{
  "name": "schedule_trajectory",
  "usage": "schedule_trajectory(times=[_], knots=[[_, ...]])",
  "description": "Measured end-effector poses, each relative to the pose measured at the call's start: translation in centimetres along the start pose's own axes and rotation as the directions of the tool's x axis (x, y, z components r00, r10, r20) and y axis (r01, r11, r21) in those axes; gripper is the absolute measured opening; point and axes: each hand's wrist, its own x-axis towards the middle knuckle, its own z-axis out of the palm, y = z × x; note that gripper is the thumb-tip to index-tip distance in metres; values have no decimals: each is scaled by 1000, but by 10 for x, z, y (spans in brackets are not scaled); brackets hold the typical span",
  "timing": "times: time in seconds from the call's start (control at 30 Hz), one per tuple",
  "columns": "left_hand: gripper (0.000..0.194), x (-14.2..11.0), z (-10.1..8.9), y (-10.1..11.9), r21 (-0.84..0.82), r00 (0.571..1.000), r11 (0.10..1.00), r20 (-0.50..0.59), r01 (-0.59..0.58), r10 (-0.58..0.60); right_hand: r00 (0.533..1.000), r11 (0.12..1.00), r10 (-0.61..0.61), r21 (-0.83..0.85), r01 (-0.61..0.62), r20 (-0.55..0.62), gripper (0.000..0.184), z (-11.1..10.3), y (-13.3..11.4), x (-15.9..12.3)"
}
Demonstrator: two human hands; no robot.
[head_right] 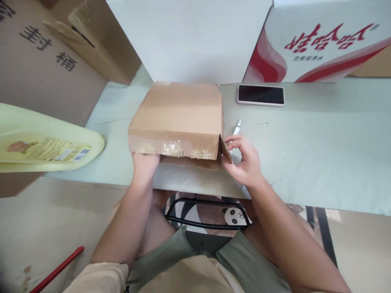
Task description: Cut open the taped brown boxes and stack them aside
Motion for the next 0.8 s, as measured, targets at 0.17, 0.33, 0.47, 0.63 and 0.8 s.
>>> schedule_trajectory(times=[0.17,0.33,0.47,0.63,0.8], knots=[[27,0,2,3,-19,998,998,-23,-63,63,997,997,-64,-34,66,31,22,0,-7,4],[27,8,3,4,51,988,988,-38,-147,149,994,995,-87,-48,90,59,19,2,-11,5],[21,13,-1,6,74,990,988,-22,-138,140,990,993,-104,-45,109,99,30,-1,-9,5],[23,17,-8,1,-46,986,986,31,-163,164,983,993,-85,94,71,160,48,-5,-7,5],[57,24,-6,-2,-268,997,961,-25,-74,70,987,989,143,55,-140,-67,27,-8,1,9]])
